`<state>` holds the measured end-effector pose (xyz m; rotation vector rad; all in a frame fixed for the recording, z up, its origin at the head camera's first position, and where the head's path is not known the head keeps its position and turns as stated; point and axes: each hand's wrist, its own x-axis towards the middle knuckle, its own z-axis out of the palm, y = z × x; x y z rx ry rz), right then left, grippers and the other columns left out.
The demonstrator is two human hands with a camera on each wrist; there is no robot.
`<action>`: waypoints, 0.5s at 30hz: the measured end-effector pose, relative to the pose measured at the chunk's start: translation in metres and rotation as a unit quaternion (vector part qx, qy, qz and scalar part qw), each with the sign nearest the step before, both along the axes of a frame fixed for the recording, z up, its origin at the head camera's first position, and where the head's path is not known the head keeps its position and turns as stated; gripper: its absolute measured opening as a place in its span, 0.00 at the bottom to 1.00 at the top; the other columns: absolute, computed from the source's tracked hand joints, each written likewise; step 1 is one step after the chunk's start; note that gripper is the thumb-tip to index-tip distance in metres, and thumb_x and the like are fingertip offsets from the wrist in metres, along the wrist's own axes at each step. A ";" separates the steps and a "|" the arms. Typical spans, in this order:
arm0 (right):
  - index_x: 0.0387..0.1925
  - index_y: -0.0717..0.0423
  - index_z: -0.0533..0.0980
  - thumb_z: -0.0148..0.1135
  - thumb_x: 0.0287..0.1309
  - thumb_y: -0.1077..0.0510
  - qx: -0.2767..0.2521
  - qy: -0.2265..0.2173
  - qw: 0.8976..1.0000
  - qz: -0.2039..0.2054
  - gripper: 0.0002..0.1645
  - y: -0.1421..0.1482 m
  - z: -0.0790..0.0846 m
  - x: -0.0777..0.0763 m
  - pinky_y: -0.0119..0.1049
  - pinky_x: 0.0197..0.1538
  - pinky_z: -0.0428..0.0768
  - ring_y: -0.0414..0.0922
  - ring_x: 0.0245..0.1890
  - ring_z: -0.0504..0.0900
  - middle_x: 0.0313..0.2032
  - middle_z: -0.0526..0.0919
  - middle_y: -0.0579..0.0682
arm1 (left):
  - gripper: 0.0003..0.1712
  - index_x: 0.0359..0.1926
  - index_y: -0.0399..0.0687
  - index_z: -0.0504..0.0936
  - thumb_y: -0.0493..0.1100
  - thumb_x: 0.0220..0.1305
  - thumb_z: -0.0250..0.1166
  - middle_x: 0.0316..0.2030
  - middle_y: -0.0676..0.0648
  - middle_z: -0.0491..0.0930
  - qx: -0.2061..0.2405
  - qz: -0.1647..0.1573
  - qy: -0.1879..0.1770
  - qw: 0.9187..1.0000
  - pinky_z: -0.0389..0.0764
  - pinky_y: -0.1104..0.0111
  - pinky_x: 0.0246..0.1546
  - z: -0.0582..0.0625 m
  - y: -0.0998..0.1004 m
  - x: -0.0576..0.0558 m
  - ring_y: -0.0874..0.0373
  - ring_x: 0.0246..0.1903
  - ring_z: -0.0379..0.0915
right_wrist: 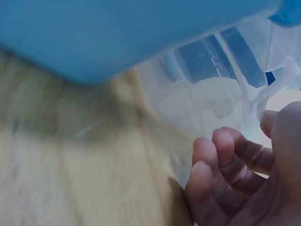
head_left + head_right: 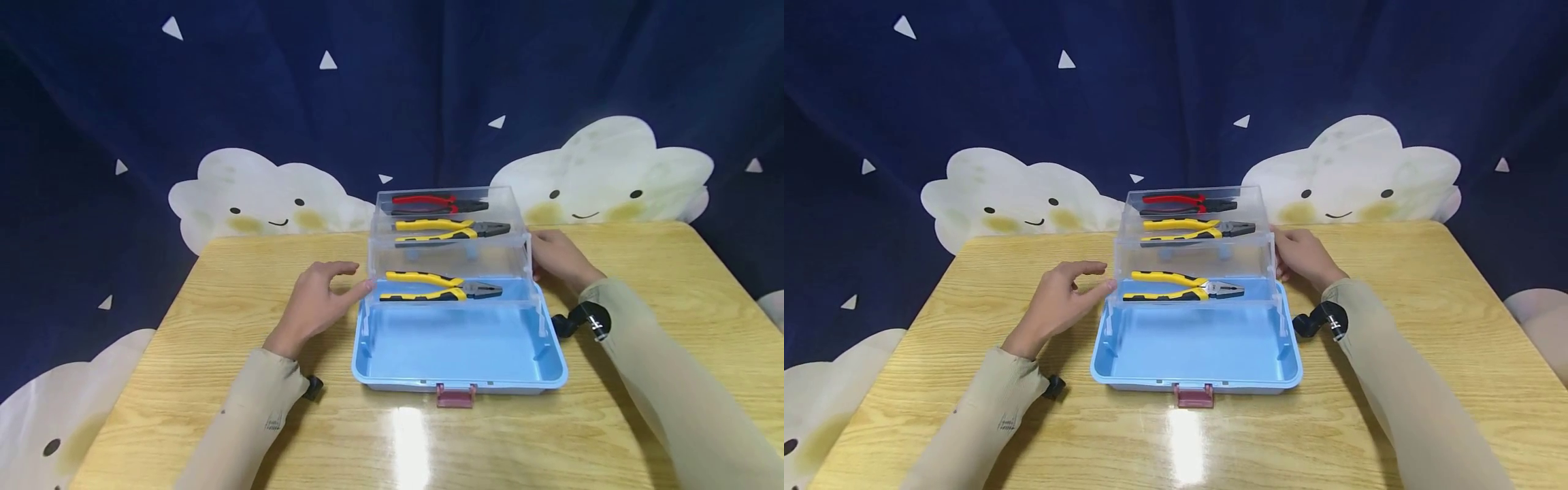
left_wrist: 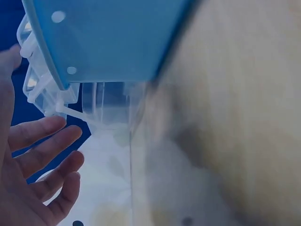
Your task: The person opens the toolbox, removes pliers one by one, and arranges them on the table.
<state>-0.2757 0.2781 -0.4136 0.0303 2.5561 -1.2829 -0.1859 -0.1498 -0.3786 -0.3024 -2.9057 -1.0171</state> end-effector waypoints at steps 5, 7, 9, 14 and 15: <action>0.43 0.62 0.77 0.32 0.73 0.23 0.020 0.018 0.999 0.033 0.49 0.003 0.004 0.008 0.37 0.34 0.83 0.45 0.29 0.80 0.26 0.80 0.48 | 0.46 0.68 0.51 0.78 0.72 0.58 0.71 0.66 0.46 0.80 -0.038 -0.044 0.027 0.998 0.73 0.46 0.69 -0.001 -0.009 0.021 0.47 0.67 0.69; 0.46 0.62 0.77 0.30 0.71 0.21 0.020 0.018 0.999 0.032 0.51 0.004 0.008 0.012 0.37 0.35 0.84 0.46 0.30 0.81 0.28 0.80 0.50 | 0.49 0.72 0.54 0.74 0.72 0.55 0.73 0.68 0.47 0.77 -0.036 -0.067 0.024 0.997 0.73 0.45 0.69 -0.001 -0.011 0.027 0.47 0.69 0.68; 0.50 0.62 0.77 0.29 0.68 0.18 0.015 0.016 0.999 0.024 0.54 0.005 0.011 0.015 0.37 0.37 0.85 0.46 0.31 0.81 0.31 0.81 0.51 | 0.52 0.75 0.58 0.70 0.70 0.53 0.76 0.71 0.49 0.73 -0.012 -0.090 0.000 0.996 0.75 0.46 0.68 0.000 -0.011 0.031 0.48 0.70 0.68; 0.53 0.62 0.76 0.30 0.66 0.16 -0.003 0.022 1.000 0.010 0.56 0.006 0.012 0.022 0.38 0.38 0.86 0.47 0.32 0.81 0.33 0.80 0.51 | 0.57 0.79 0.61 0.59 0.56 0.54 0.81 0.72 0.52 0.68 0.093 -0.118 -0.097 0.984 0.84 0.55 0.59 -0.001 -0.009 0.035 0.49 0.66 0.74; 0.53 0.61 0.76 0.30 0.66 0.17 -0.004 0.025 1.000 0.008 0.56 0.006 0.013 0.024 0.38 0.38 0.86 0.47 0.33 0.81 0.33 0.80 0.51 | 0.58 0.79 0.61 0.58 0.54 0.54 0.81 0.71 0.52 0.68 0.112 -0.117 -0.112 0.980 0.85 0.57 0.58 -0.001 -0.009 0.035 0.50 0.65 0.75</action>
